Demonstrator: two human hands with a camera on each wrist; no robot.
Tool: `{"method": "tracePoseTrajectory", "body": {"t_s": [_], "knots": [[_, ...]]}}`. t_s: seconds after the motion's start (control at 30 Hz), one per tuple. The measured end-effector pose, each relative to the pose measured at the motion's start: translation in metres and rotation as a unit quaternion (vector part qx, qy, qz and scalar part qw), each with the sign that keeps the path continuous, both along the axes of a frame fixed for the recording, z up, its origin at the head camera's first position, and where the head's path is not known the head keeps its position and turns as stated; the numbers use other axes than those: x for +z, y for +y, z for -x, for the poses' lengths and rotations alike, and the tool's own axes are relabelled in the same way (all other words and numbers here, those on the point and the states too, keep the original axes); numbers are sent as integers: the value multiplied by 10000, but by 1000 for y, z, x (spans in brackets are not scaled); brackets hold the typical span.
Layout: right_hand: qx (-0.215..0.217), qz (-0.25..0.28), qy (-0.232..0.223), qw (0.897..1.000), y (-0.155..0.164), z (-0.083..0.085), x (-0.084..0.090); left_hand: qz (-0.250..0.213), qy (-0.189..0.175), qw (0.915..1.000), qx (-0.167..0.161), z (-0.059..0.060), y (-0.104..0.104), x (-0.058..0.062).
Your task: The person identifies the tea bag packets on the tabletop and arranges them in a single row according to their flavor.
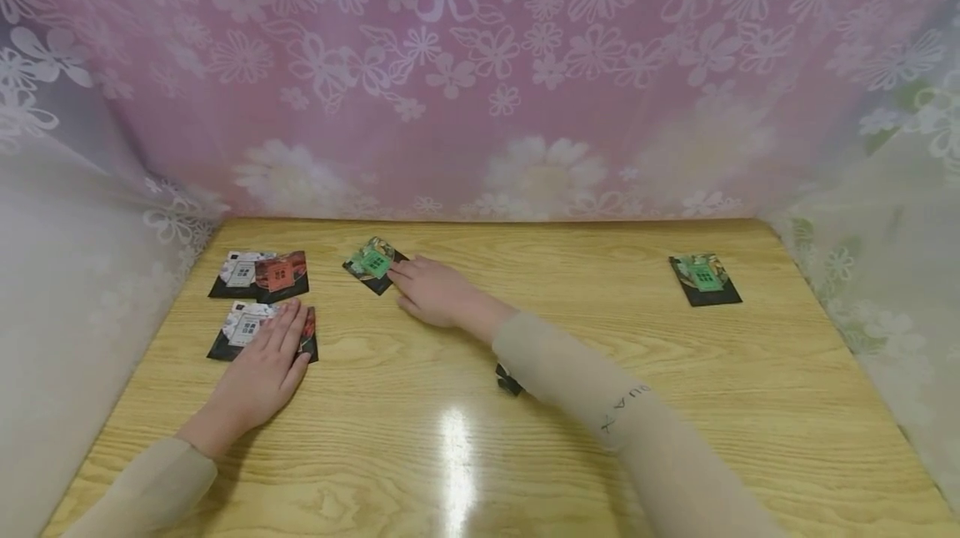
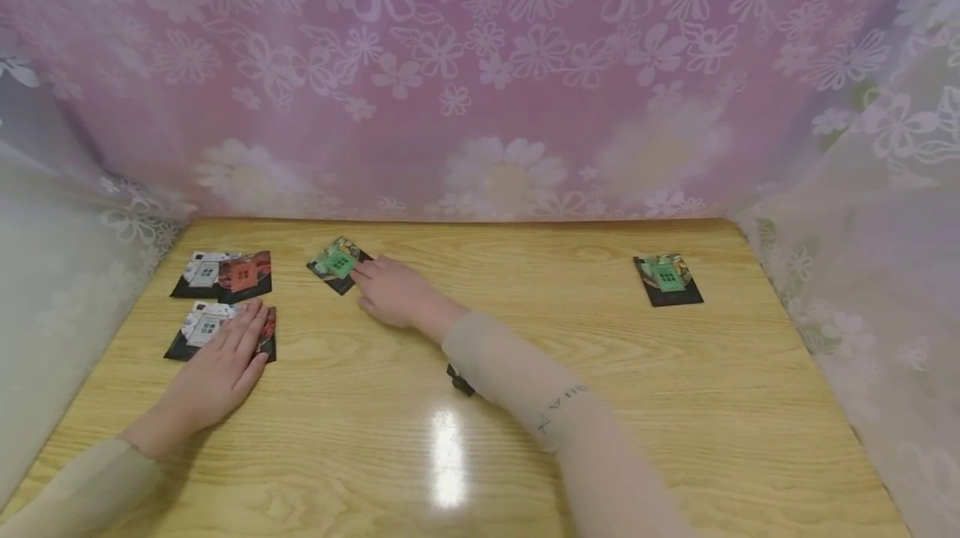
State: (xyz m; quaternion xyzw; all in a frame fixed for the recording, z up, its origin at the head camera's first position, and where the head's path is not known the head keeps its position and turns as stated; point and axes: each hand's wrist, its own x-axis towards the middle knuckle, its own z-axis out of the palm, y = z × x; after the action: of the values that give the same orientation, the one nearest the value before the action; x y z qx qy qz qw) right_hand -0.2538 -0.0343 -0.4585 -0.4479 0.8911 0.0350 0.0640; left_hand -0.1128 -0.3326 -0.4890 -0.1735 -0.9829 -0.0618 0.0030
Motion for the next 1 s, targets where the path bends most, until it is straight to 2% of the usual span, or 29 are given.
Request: {"method": "tracePoseTrajectory", "body": {"t_s": [0.27, 0.57, 0.8, 1.0], "knots": [[26, 77, 149, 9999, 7, -1, 3, -64, 140, 9999, -63, -1, -2, 2], [-119, 176, 367, 9991, -5, 11, 2, -97, 98, 9999, -70, -1, 0, 1], [-312, 28, 193, 9993, -20, 22, -5, -162, 127, 9997, -119, -1, 1, -2], [-236, -138, -103, 9996, -26, 26, -11, -188, 248, 9995, -106, 0, 1, 0]]}}
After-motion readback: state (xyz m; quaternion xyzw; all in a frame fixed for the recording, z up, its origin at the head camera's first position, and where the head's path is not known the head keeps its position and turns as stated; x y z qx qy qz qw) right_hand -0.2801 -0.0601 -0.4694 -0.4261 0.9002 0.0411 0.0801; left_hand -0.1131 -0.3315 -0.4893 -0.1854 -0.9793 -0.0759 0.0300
